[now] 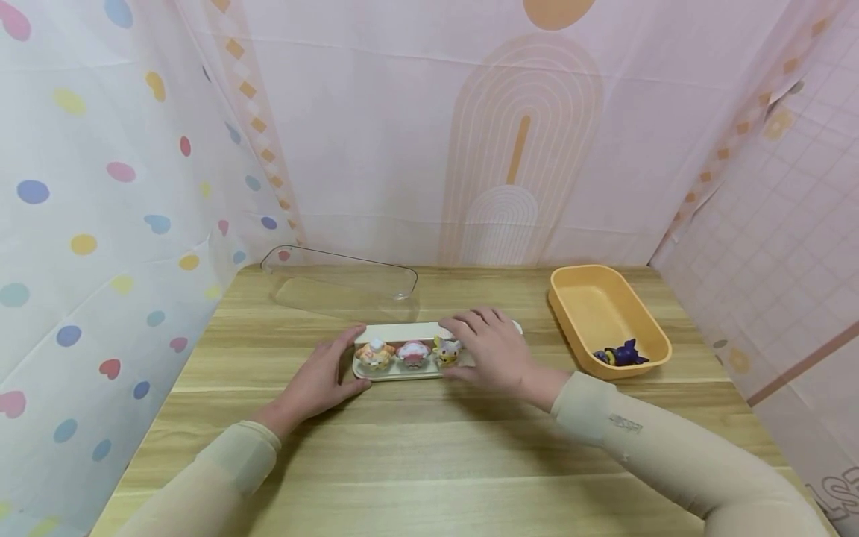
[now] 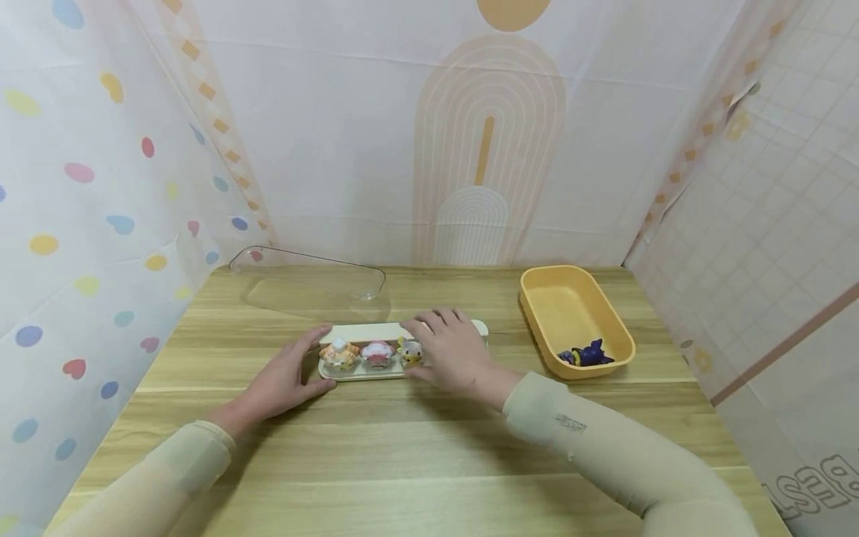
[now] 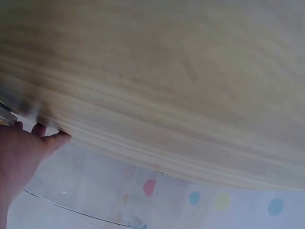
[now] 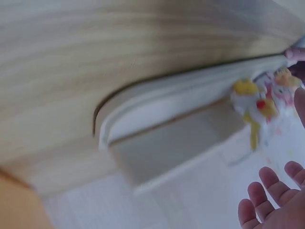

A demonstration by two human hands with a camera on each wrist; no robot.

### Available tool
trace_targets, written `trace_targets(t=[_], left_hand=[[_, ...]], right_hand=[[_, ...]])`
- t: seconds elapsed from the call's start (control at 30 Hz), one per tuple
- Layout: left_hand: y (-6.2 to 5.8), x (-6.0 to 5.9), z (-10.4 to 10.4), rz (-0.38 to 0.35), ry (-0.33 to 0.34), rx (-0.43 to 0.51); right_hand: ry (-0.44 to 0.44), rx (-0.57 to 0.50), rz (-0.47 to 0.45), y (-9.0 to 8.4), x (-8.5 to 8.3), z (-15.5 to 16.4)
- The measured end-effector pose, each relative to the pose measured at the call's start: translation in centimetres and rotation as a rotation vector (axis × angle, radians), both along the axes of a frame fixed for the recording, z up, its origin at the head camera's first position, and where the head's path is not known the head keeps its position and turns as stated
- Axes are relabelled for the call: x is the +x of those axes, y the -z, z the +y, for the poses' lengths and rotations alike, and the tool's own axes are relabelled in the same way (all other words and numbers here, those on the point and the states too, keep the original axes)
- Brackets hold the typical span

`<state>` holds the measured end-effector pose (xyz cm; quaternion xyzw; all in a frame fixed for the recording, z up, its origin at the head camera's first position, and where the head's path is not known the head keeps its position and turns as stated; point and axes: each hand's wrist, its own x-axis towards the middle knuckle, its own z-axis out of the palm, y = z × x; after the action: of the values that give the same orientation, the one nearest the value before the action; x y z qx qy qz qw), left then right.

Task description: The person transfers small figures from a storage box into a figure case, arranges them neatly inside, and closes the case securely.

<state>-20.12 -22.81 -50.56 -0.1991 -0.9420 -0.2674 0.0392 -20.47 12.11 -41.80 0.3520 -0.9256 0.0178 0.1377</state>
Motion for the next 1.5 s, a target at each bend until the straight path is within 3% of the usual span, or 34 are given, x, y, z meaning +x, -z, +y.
trace_targets(t=[0.3,0.5,0.63,0.73,0.9,1.1,1.27,1.5], left_hand=[[-0.1,-0.1,-0.1,-0.007,-0.004,-0.005],[-0.2,0.0,-0.8,-0.001,-0.023,-0.001],[-0.1,0.1,-1.1,0.001,-0.03,-0.004],[-0.1,0.1,-1.3,0.004,-0.028,-0.006],[0.0,0.1,-1.4,0.005,-0.025,-0.001],[-0.1,0.3,-1.6,0.007,-0.028,-0.005],[-0.2,0.6,-1.6,0.014,-0.026,0.007],[-0.2,1.1,-1.4,0.004,-0.034,0.009]], right_hand=[[0.076,-0.083,0.093,-5.2,0.5,7.4],[0.204,-0.146,0.167,-8.0,-0.2,13.2],[0.324,-0.132,0.104,-9.3,-0.4,16.5],[0.397,-0.087,-0.039,-9.8,-0.6,18.6],[0.429,0.004,-0.305,-9.3,-1.2,21.2],[0.446,0.121,-0.549,-6.9,-2.7,22.1],[0.462,0.219,-0.607,-5.2,-3.7,22.0],[0.397,0.29,-0.574,-4.0,-4.1,21.6]])
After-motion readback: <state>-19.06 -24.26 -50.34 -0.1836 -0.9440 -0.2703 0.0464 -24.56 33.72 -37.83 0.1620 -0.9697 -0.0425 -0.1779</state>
